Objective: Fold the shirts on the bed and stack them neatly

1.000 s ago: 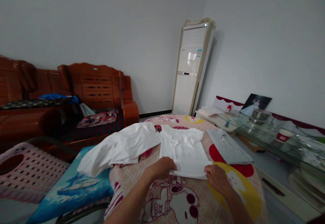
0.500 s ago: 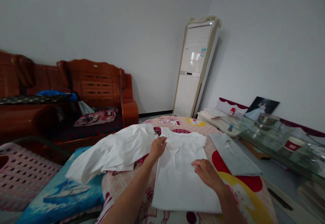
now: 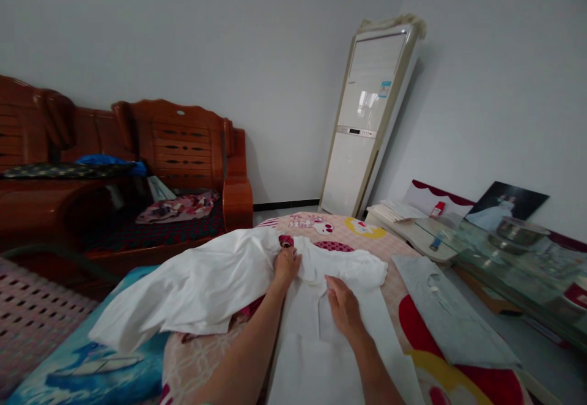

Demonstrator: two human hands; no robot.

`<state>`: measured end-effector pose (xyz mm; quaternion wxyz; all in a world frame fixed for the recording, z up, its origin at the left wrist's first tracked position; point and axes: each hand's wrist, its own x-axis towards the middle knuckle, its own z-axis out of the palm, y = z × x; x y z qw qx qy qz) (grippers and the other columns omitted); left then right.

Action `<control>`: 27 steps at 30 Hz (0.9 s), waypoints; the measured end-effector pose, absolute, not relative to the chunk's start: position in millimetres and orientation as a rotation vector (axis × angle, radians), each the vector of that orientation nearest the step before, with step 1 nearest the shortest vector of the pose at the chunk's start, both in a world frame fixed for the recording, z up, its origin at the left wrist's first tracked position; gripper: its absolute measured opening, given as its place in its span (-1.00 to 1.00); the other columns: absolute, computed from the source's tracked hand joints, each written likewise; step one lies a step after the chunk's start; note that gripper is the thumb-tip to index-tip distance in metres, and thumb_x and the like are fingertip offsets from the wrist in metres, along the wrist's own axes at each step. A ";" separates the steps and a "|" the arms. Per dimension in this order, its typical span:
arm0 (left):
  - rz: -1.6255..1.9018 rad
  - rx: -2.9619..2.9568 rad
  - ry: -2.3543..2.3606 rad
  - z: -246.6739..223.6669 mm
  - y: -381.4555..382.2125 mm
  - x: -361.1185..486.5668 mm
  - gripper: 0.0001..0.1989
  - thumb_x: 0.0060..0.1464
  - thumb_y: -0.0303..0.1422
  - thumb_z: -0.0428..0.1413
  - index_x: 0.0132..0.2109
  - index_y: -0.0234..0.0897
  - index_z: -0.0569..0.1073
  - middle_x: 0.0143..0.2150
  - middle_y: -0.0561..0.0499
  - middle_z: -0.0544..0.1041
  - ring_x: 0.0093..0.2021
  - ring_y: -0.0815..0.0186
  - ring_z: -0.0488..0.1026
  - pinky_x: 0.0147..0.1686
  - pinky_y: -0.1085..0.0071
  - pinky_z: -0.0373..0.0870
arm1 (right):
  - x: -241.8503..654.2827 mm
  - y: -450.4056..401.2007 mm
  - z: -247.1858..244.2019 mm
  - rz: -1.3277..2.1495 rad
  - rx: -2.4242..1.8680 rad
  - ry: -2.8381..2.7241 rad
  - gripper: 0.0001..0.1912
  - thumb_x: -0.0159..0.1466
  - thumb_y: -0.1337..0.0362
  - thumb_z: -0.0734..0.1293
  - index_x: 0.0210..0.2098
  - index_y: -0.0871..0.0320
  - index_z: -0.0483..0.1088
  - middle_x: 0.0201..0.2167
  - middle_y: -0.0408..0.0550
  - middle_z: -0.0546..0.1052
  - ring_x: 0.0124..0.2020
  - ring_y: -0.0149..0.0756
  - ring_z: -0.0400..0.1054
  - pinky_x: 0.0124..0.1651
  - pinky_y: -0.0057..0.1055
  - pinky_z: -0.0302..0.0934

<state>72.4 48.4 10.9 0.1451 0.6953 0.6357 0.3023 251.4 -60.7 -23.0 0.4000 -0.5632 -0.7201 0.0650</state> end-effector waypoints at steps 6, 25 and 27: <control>0.995 1.878 1.699 16.1 54.3 65.8 -0.85 0.06 -0.34 0.08 -0.30 -0.33 0.49 -0.30 -0.04 0.56 -0.26 0.29 0.45 -0.21 0.42 0.27 | 251.6 -62.7 -30.8 0.299 -1.348 -1.823 -0.51 0.30 0.30 0.11 0.21 0.15 0.25 0.13 0.06 0.40 0.12 -0.23 0.28 0.19 -0.23 0.17; 1.134 1.333 0.882 32.0 41.3 105.5 -0.63 -0.14 -0.07 0.17 -0.45 -0.31 0.30 -0.56 0.15 0.24 -0.55 0.49 0.15 -0.58 0.57 0.06 | 242.4 -65.4 -7.8 0.412 -1.529 -1.594 -0.80 0.17 0.27 0.21 -0.49 0.16 0.42 -0.53 -0.09 0.47 -0.46 -0.33 0.34 -0.34 -0.44 0.20; 1.128 1.352 0.872 27.1 40.6 110.4 -0.64 -0.12 -0.08 0.16 -0.45 -0.31 0.31 -0.55 0.15 0.26 -0.54 0.49 0.17 -0.56 0.57 0.09 | 242.1 -68.1 -5.0 0.532 -1.505 -1.496 -0.84 0.14 0.25 0.21 -0.49 0.15 0.38 -0.61 -0.17 0.41 -0.56 -0.38 0.29 -0.45 -0.49 0.17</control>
